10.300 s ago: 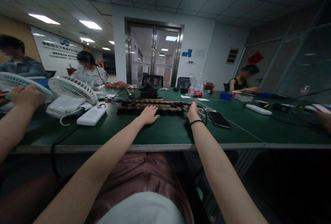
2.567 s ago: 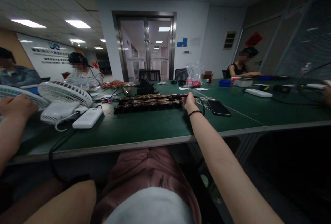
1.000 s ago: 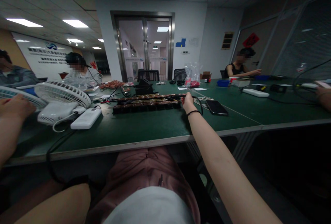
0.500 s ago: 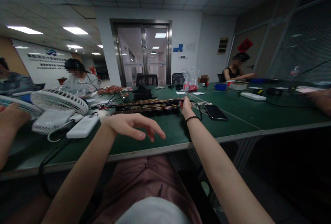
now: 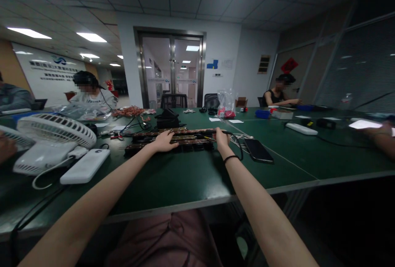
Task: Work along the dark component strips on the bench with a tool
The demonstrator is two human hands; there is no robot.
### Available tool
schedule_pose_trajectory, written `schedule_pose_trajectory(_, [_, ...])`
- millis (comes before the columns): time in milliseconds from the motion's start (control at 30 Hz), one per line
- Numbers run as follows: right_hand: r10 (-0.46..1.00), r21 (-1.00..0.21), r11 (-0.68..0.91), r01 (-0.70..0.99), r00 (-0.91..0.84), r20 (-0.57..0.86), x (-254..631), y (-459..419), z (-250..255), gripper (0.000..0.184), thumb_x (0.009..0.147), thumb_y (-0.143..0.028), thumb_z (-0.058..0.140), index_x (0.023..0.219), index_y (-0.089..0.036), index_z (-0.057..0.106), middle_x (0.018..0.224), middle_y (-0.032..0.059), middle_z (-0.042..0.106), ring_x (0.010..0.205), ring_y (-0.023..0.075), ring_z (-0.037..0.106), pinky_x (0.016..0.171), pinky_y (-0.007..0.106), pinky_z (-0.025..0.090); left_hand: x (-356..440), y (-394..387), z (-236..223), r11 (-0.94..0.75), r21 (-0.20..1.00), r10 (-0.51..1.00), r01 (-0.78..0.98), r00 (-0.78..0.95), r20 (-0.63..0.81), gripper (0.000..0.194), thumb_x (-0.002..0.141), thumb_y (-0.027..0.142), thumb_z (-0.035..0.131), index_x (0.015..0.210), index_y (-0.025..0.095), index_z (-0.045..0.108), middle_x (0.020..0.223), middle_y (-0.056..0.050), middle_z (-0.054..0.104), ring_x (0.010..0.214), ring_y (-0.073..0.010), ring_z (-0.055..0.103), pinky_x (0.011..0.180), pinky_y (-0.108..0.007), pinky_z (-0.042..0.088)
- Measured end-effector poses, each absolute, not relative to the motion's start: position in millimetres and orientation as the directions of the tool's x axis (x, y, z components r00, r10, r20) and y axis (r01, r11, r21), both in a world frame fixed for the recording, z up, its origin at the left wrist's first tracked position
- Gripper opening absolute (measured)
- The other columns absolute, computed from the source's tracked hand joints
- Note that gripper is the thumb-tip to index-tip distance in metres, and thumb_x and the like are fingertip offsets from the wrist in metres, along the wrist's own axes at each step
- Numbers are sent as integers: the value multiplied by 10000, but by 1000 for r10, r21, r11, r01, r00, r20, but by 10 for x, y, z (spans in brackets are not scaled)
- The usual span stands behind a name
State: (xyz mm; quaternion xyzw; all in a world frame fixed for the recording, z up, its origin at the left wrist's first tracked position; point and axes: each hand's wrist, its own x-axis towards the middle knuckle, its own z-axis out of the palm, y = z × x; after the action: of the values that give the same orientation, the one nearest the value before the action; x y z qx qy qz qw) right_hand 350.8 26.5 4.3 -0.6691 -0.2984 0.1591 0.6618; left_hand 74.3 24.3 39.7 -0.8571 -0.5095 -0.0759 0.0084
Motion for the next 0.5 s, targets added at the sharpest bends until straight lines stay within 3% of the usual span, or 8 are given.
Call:
schedule_pose_trajectory(133, [716,-980,128,149,670,196,3585,239,119,261,847,-316,520,662,-202,665,594,28,672,594,169,660,573,245,510,805,334,290,-497,135,866,857,480,141,803,904,575,470,1483,20,427,1575,-248,379,1481,-339,341,1213,-400,256])
schedule_pose_trajectory(233, [783,-984,125,123,597,174,3627,221,186,286,876,-342,513,711,-186,686,602,37,679,545,146,639,538,226,488,798,278,422,-561,255,828,788,538,160,841,856,595,553,1487,53,429,1578,-232,385,1481,-348,337,1222,-436,254])
schedule_pose_trajectory(300, [818,-985,131,111,549,170,3653,208,242,263,882,-335,531,730,-182,682,618,46,689,536,141,638,544,227,491,768,164,641,-649,383,751,658,633,185,871,814,594,629,1508,114,412,1584,-194,395,1460,-330,379,1207,-440,298])
schedule_pose_trajectory(400, [852,-984,128,124,495,173,3706,196,312,279,894,-360,543,720,-186,675,612,54,686,550,154,648,560,240,500,700,-120,1087,-679,601,641,422,739,206,832,812,580,678,1513,220,411,1466,-133,555,1313,-296,556,1105,-449,445])
schedule_pose_trajectory(500, [877,-981,151,122,441,190,3768,198,313,312,902,-414,531,739,-200,689,632,55,693,585,167,661,580,253,510,574,-523,1442,-668,702,583,245,759,290,738,793,557,733,1425,232,533,1289,-112,669,1164,-282,645,1025,-438,508])
